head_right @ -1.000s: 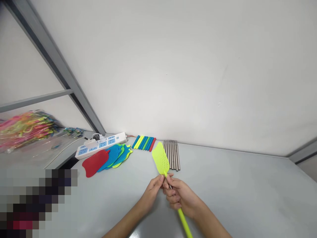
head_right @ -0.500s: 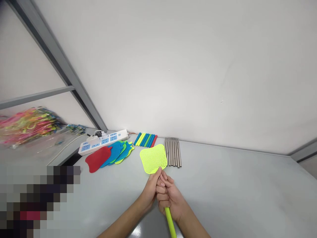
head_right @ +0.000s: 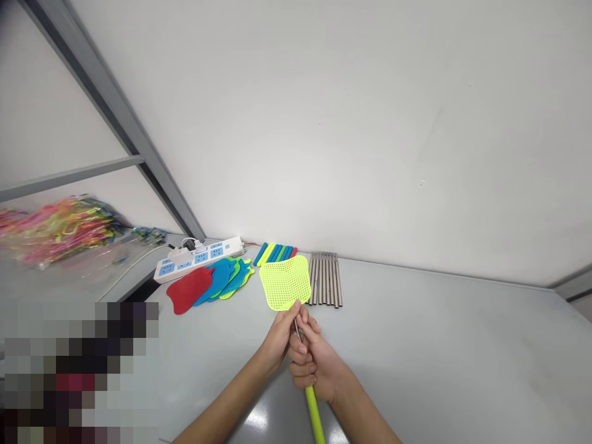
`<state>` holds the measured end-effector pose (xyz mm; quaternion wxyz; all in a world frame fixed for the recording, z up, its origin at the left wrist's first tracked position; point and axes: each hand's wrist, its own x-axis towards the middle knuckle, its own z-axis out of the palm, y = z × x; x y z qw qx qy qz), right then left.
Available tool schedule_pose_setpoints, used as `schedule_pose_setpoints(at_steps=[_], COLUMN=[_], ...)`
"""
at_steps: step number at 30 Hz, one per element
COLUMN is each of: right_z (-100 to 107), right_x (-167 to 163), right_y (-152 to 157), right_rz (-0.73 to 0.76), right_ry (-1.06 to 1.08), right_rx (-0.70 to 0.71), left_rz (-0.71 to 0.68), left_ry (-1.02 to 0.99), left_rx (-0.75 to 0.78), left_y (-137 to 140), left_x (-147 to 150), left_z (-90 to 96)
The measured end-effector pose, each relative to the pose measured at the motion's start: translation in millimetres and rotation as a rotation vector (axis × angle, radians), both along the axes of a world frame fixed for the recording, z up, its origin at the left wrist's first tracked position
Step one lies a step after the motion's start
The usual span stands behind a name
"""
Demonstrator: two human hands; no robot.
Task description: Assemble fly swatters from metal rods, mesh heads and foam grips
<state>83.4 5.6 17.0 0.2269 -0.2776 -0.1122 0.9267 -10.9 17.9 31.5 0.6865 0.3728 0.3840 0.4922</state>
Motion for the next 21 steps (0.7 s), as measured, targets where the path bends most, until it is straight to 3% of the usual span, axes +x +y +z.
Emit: schedule_pose_setpoints(at_steps=[10,16,21], right_z=[0.3,6.3,5.4], right_x=[5.6,4.3,4.7], right_y=[-0.6,1.5,5.1], right_rz=[-0.055,-0.155,-0.117], right_ry=[0.114,0.02,-0.013], right_rx=[0.091,0.159,0.182], left_rz=[0.037,0.057,0.008], left_ry=[0.039,0.094,0.077], left_rx=[0.012,0.028,0.116], left_y=[2.6,4.5,5.1], left_x=[-4.9,-4.8,-3.3], left_z=[1.4,-0.4,-0.4])
